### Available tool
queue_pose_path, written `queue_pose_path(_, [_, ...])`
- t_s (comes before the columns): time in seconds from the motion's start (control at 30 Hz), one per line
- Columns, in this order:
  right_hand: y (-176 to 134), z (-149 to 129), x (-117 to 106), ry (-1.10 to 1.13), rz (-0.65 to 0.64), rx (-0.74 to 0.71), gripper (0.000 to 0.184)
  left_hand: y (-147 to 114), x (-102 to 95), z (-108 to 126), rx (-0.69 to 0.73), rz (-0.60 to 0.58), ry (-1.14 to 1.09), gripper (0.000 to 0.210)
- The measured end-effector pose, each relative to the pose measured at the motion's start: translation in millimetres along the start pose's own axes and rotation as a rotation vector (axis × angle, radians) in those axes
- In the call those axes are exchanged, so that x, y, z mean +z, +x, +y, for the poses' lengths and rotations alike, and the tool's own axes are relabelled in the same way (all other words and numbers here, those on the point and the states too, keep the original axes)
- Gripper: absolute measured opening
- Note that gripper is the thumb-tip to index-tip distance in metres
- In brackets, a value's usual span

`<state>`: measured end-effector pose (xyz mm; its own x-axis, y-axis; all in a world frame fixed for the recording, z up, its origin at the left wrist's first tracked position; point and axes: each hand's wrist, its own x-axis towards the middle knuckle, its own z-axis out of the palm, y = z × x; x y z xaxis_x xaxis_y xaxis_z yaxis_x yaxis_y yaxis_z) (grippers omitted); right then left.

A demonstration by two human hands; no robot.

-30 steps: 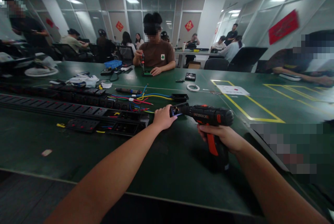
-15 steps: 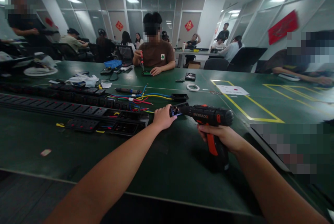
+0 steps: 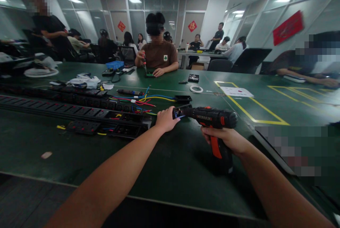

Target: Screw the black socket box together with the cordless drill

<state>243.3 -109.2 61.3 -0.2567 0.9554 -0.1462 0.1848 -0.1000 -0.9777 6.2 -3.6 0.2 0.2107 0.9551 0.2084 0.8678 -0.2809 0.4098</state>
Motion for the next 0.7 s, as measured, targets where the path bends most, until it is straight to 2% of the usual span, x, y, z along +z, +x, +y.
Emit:
queue_pose_path(0.3, [-0.9,-0.1,0.9,0.063,0.040,0.003,0.042,0.6,-0.7,0.5,-0.013,-0.006,-0.005,0.056])
queue_pose_path(0.7, [-3.9,-5.2,3.8,0.074,0.029,0.031,0.047,-0.1,-3.2,2.2,-0.010,-0.003,-0.013,0.056])
